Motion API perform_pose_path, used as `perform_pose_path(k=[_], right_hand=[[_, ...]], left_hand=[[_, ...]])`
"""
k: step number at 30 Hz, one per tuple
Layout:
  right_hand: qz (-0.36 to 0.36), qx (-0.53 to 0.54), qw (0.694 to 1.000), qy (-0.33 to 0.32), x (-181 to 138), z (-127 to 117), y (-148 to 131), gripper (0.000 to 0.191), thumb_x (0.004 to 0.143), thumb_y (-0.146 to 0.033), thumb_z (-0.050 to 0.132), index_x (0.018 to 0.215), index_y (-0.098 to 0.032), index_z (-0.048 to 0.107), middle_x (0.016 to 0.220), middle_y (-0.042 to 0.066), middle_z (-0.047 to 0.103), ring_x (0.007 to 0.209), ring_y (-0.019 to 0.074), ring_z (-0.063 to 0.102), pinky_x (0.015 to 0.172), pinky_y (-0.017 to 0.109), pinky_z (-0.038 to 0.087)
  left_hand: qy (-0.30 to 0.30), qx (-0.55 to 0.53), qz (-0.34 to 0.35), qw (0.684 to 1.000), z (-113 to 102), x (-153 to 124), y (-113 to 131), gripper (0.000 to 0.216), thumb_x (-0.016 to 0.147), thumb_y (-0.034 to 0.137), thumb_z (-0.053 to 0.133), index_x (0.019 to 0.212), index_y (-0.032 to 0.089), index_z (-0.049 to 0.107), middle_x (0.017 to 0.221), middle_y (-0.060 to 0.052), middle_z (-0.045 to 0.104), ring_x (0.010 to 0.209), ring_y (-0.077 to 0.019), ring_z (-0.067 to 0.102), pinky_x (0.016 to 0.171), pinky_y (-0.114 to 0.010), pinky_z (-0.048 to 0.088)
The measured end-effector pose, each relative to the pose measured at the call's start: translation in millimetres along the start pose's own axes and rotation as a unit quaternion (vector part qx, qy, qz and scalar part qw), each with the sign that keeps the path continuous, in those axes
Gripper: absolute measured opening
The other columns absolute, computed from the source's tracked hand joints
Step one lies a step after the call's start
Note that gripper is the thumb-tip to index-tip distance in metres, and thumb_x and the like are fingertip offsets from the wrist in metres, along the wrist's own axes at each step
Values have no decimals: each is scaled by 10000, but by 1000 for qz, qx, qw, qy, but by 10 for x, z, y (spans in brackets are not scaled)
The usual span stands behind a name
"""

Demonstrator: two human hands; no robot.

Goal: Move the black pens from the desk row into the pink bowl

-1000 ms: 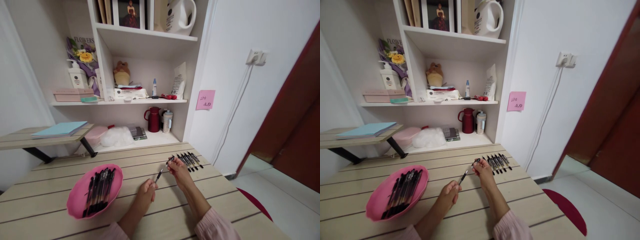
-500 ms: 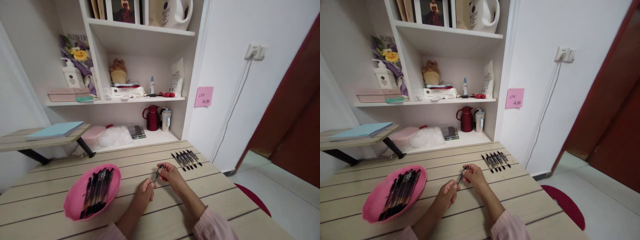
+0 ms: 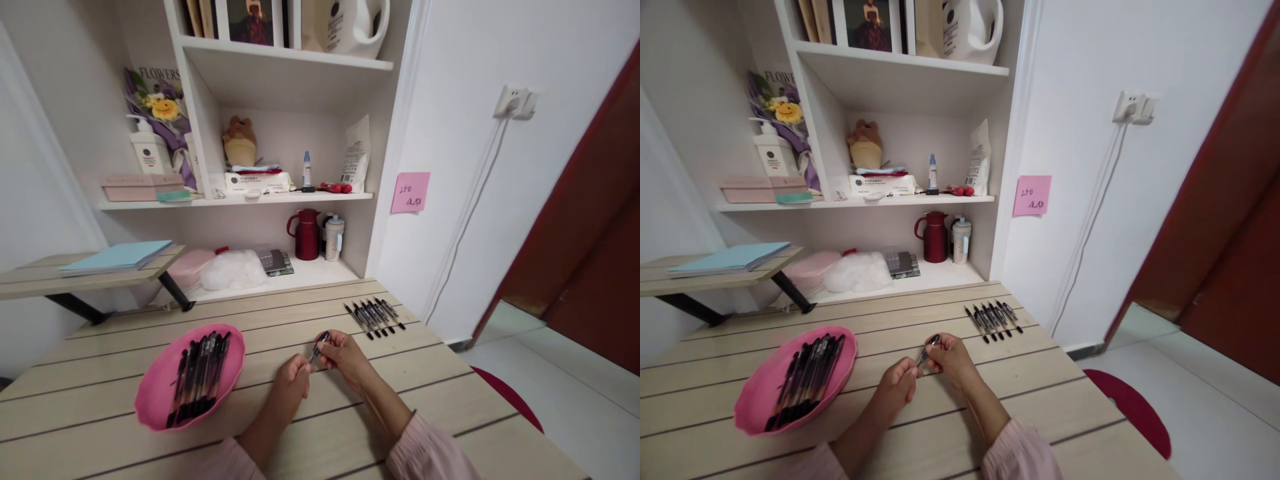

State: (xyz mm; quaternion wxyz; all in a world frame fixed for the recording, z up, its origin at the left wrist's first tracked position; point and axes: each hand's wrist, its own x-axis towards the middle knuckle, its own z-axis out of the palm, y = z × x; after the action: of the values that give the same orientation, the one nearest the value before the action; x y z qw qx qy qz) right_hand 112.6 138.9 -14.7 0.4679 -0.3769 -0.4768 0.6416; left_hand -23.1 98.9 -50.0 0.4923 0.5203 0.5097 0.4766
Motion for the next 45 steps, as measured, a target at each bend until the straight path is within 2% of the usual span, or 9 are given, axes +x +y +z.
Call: perform_pose_path(k=[9, 14, 19, 26, 32, 36, 40, 42, 45], right_hand=[[-34, 29, 998, 52, -6, -169, -89, 414, 630, -501, 673, 854, -158, 614, 744, 37, 631, 463, 61, 472, 412, 182, 299], [-51, 73, 994, -58, -141, 37, -166, 452, 640, -510, 664, 929, -164, 625, 856, 68, 643, 469, 54, 443, 405, 185, 267], [-41, 102, 990, -91, -214, 136, -186, 394, 663, -488, 651, 876, -156, 638, 778, 54, 645, 400, 31, 348, 369, 186, 209], [-61, 142, 988, -25, -170, 172, -99, 338, 703, -505, 596, 826, -190, 583, 699, -1, 631, 359, 29, 299, 403, 216, 380], [-60, 111, 992, 29, -168, 295, -8, 330, 699, -495, 593, 754, -179, 512, 576, -26, 601, 324, 25, 307, 355, 180, 317], [-47, 100, 993, 30, -167, 321, 7, 349, 677, -508, 599, 726, -178, 497, 543, -31, 589, 309, 23, 311, 337, 176, 264], [-39, 86, 995, 6, -147, 228, 2, 438, 694, -559, 569, 895, -171, 544, 739, 35, 649, 370, 40, 421, 350, 178, 232], [-44, 67, 997, 19, -120, 158, 4, 499, 697, -580, 556, 998, -182, 535, 842, 62, 655, 405, 51, 456, 357, 178, 217], [-53, 18, 997, 51, -56, 47, 3, 496, 703, -587, 534, 971, -169, 561, 840, 68, 654, 401, 45, 426, 367, 181, 213]], left_hand=[[126, 13, 95, 987, -236, -178, 461, 167, 678, 343, 602, 704, 180, 577, 592, 23, 507, 491, -97, 450, 451, -206, 354], [-4, -123, -20, 992, -122, -295, 507, 259, 685, 417, 583, 686, 165, 524, 487, 63, 454, 337, -45, 337, 343, -182, 265], [-76, -160, -50, 983, 15, -388, 444, 284, 720, 447, 551, 738, 164, 523, 536, 63, 475, 312, -23, 294, 306, -166, 186], [-86, -185, -84, 975, 54, -390, 427, 233, 767, 400, 517, 855, 185, 496, 544, 73, 485, 296, -4, 215, 315, -165, 72], [-52, -168, -69, 982, 101, -385, 309, 240, 743, 412, 531, 828, 190, 500, 470, 91, 454, 281, -6, 140, 327, -183, 48], [-5, -101, -43, 994, 112, -285, 182, 221, 709, 401, 539, 724, 182, 515, 401, 82, 435, 296, -31, 197, 345, -189, 121], [65, 54, 38, 996, -108, -210, 373, 177, 704, 347, 530, 707, 178, 584, 483, 34, 524, 419, -96, 416, 435, -208, 306], [146, 168, 92, 971, -377, -226, 585, 213, 712, 341, 519, 791, 181, 634, 646, -15, 620, 580, -153, 535, 549, -247, 391], [268, 385, 86, 879, -918, -289, 847, 309, 757, 377, 459, 896, 188, 660, 917, -88, 663, 836, -240, 588, 718, -318, 413]])
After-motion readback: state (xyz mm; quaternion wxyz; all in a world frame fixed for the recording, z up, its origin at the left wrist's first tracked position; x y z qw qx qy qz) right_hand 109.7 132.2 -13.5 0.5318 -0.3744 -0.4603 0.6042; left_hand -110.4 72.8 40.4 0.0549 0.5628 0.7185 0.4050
